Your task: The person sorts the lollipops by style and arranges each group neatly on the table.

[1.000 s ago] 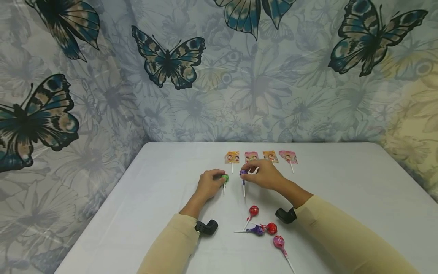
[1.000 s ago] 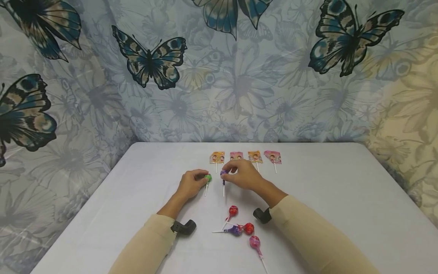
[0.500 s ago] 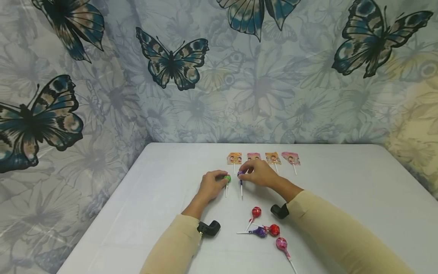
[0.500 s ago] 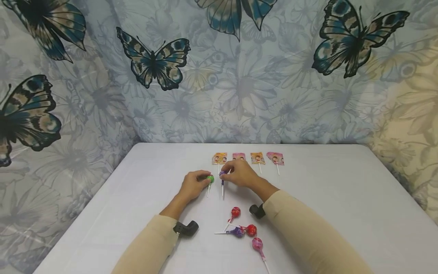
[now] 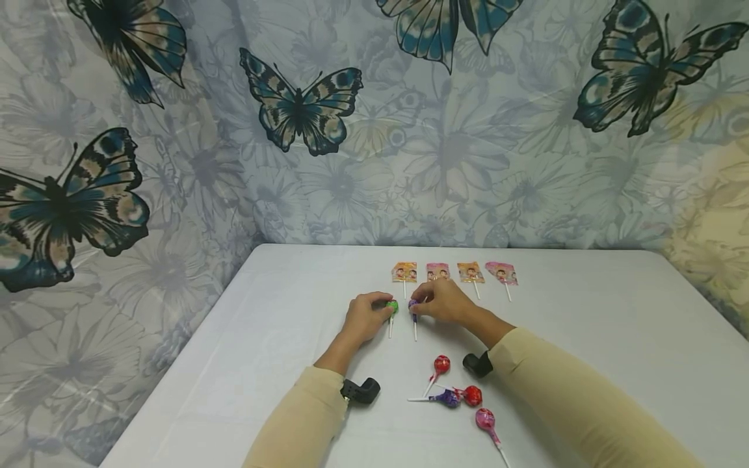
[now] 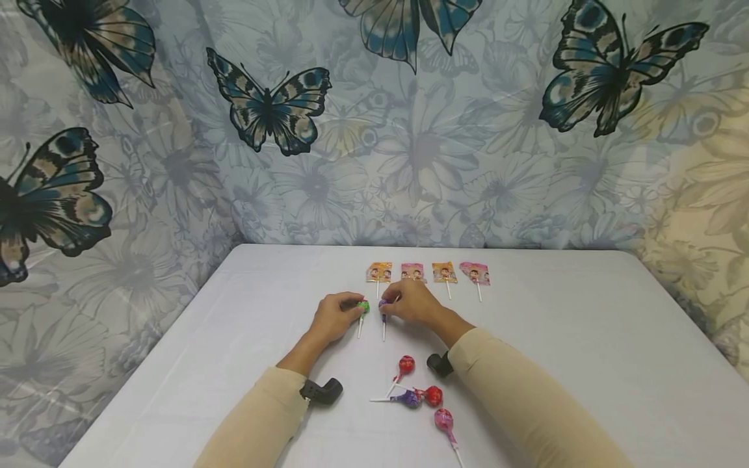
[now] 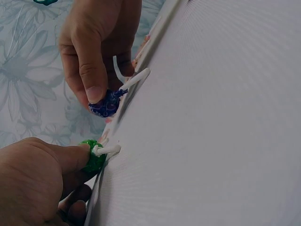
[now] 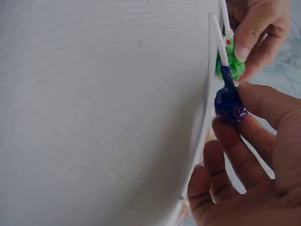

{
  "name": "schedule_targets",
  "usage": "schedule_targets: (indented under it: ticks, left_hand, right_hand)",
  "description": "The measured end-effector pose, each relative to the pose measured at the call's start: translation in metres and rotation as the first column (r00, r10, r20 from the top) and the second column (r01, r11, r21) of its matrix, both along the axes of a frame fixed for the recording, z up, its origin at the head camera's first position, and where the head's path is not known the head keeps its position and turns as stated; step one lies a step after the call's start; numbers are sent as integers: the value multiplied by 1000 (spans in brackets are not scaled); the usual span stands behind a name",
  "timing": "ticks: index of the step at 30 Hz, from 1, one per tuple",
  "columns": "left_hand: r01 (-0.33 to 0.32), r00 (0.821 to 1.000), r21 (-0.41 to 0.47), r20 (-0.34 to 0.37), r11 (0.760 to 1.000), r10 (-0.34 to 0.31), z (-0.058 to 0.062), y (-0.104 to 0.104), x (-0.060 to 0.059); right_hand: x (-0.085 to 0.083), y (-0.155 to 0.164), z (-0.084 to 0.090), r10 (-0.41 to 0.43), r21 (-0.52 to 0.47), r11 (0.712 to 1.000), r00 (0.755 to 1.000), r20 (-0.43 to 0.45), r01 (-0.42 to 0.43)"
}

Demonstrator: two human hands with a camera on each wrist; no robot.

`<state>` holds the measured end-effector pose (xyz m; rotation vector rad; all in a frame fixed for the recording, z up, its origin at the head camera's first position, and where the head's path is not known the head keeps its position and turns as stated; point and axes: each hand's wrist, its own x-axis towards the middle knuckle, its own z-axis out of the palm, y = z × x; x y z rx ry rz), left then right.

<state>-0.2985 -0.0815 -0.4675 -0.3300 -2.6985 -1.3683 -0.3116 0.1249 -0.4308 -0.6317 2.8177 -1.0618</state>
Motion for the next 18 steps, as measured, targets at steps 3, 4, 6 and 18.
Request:
schedule_targets:
  ticks: [3,4,6,18]
  left_hand:
    - [1,1000,-2,1,1000,-1,1,0,0]
    - [1,1000,-2,-3,1000,-1,1,0,0]
    - [-3,1000,-4,-4,1000,3,2,0,0]
    - [-2,1000,5,16,1000,2,0,-1,-1]
  right_hand:
    - [-1,0,-2,-16,9,1000,1000,20,16]
    - [-1,0,-2,-21,10,1000,999,24,21]
    - [-2,0,-3,-28,14,1000,999,25,28]
    - [-3,0,-5,-31,18,999,999,30,30]
